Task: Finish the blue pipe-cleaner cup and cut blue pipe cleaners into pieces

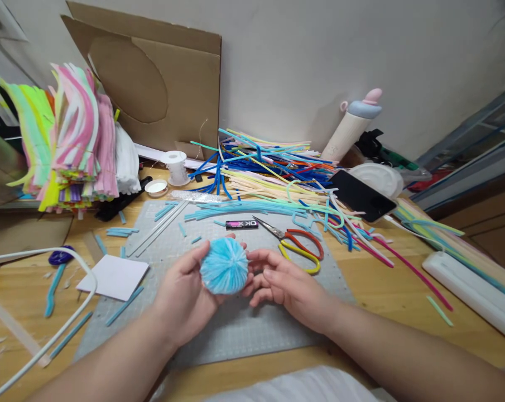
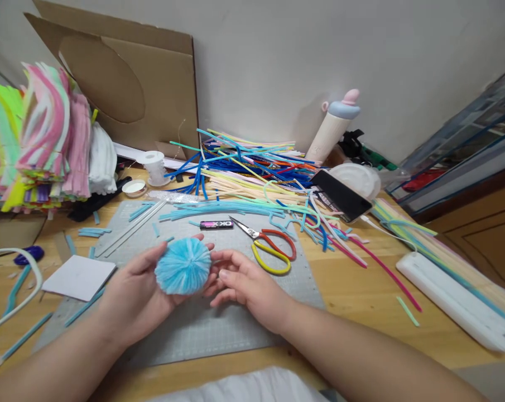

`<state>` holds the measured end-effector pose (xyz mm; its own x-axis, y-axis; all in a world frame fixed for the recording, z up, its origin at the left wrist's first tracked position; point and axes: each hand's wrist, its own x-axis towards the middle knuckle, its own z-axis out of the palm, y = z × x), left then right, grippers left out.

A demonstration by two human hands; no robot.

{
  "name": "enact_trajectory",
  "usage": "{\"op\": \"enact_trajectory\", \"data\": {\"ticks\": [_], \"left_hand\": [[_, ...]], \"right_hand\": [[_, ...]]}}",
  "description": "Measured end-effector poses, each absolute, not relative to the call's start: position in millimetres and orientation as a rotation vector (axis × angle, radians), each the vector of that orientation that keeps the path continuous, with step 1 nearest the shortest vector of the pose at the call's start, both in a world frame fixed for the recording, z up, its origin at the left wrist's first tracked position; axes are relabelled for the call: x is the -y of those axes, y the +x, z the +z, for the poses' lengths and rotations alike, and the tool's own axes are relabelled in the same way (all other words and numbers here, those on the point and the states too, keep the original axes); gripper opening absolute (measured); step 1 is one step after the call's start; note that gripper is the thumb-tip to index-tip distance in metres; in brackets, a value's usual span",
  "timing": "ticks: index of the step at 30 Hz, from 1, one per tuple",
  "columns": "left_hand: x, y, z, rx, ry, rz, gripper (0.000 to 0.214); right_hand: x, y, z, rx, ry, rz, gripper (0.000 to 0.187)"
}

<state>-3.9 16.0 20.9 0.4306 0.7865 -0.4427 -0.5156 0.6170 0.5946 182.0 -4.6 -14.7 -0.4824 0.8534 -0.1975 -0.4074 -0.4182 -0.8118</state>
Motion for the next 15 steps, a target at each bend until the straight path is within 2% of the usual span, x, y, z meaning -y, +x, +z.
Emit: {"op": "enact_trajectory", "data": {"ticks": [4, 8, 12, 15], "left_hand": [[-9, -1, 11, -1.022, 1.289, 0.884, 0.051], [-5, -1, -5, -1.010, 2.235, 0.669, 0.070], [-6, -3, -4, -0.992, 2.392, 0.516, 0.088], [-7, -7, 3, -1.114, 2.250, 0.591, 0.085]], "right_hand": [[3, 183, -17, 0.921, -0.965, 1.850, 0.028], [-1, 188, -16, 1.041, -1.116, 1.676, 0.024], [-2, 192, -14, 1.226, -1.248, 1.508, 0.021], [-2, 194, -13, 1.326, -1.298, 1.411, 0.020]]}}
